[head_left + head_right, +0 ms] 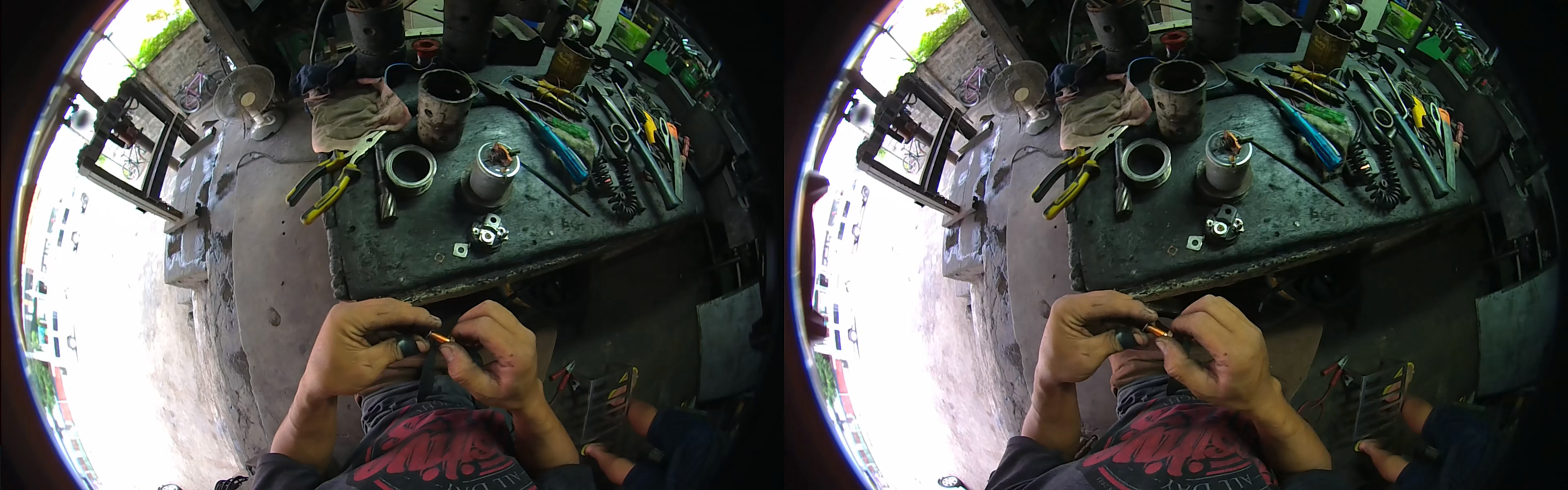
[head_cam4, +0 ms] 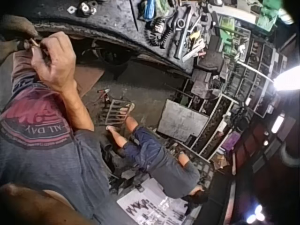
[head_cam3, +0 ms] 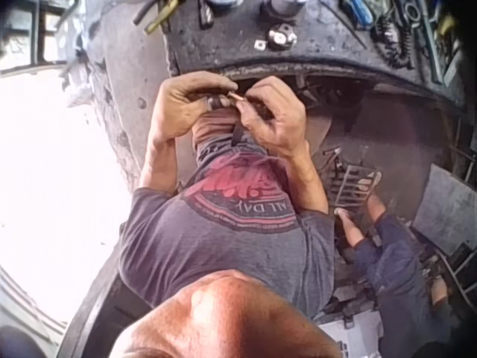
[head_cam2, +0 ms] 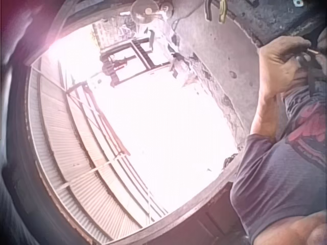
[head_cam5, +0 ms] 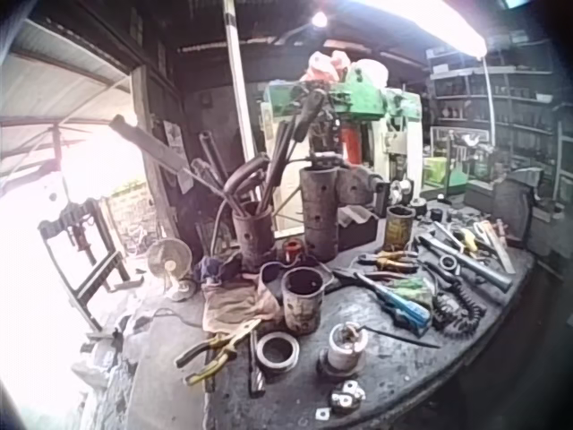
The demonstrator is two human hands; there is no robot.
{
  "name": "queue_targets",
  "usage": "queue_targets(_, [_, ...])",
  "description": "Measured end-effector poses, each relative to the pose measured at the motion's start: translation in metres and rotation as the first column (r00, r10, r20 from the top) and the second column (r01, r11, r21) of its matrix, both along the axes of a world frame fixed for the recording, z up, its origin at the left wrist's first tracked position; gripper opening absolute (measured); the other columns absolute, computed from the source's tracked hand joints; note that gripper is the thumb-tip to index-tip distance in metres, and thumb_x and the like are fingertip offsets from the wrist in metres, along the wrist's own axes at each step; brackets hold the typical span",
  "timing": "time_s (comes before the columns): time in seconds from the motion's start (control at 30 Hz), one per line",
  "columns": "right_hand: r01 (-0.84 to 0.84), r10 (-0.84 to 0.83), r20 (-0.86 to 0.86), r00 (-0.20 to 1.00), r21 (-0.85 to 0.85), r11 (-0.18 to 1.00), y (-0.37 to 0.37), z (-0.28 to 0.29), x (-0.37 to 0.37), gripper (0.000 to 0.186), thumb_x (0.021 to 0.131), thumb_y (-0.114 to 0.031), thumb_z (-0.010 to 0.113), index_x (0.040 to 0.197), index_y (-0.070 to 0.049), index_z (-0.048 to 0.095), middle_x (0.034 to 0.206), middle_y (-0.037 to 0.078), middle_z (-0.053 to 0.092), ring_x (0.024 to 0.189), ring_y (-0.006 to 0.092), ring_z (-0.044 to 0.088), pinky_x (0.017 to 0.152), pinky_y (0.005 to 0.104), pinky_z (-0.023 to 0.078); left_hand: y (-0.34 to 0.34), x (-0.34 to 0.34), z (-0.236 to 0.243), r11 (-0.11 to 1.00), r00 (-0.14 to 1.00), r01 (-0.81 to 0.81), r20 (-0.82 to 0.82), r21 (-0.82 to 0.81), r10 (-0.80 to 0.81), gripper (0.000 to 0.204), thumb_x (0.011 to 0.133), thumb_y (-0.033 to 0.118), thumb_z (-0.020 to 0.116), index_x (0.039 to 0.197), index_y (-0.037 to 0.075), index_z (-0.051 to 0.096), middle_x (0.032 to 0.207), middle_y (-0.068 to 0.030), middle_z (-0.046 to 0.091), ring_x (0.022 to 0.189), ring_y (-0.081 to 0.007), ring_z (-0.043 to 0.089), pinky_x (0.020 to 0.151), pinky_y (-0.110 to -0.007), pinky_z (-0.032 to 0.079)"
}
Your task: The person repeatedly grinds small metal parts on a bench grinder, then returns to a workbench to assemble or adjust components by hand. The person handles small cylindrical and threaded metal pieces, washers, and nuts, moving between the grinder and the bench.
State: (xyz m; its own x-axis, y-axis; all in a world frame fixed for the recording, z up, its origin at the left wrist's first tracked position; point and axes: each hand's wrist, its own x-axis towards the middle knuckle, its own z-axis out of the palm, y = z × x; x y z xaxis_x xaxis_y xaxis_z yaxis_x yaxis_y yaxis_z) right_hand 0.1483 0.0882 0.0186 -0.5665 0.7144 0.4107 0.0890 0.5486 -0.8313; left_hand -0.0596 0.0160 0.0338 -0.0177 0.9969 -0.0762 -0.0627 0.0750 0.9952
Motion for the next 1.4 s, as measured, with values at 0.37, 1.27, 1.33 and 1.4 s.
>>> queue_targets(0.37, [0.021,-0.020,-0.010,1.000,0.148,0.989,0.001,-0.002,0.005,0.027,0.072,-0.004,0.084,0.094,-0.002,0.069,0.092,0.011,0.064,0.075,0.0215,0.062,0.062,0.0311,0.050,0.001,0.002,-0.002,0.999,1.000,0.018,-0.012,-0.048,-0.018,0.028,0.085,-0.006,0.075,0.114,-0.004,0.073,0.103,-0.0098,0.076,0.096,-0.0117,0.071,0.083,-0.026,0.057])
queue_targets(1.27, [-0.009,0.001,-0.064,0.998,-0.111,0.994,-0.002,-0.008,0.011,0.029,0.083,-0.012,0.082,0.106,0.000,0.069,0.093,0.013,0.066,0.073,0.0216,0.065,0.060,0.0301,0.053,0.003,0.010,-0.009,0.989,0.982,0.015,0.187,-0.145,0.012,0.032,0.082,0.001,0.082,0.111,-0.008,0.070,0.104,-0.0110,0.074,0.097,-0.0157,0.070,0.086,-0.028,0.057])
queue_targets(1.33, [-0.011,0.006,-0.066,0.998,-0.088,0.996,-0.003,-0.007,0.011,0.036,0.081,-0.010,0.083,0.111,0.000,0.068,0.098,0.013,0.066,0.075,0.0226,0.067,0.062,0.0299,0.055,0.004,0.010,-0.011,0.986,0.969,0.008,0.243,-0.169,0.034,0.035,0.080,0.004,0.085,0.109,-0.009,0.070,0.104,-0.0122,0.073,0.096,-0.0170,0.070,0.087,-0.029,0.057])
queue_targets(1.4, [-0.008,0.004,-0.076,0.997,-0.051,0.999,-0.003,-0.006,0.010,0.039,0.078,-0.008,0.084,0.113,-0.001,0.068,0.100,0.013,0.066,0.077,0.0234,0.067,0.063,0.0299,0.055,0.005,0.011,-0.013,0.983,0.952,0.015,0.303,-0.182,0.042,0.038,0.079,0.006,0.086,0.109,-0.009,0.070,0.105,-0.0128,0.073,0.096,-0.0169,0.070,0.088,-0.029,0.056])
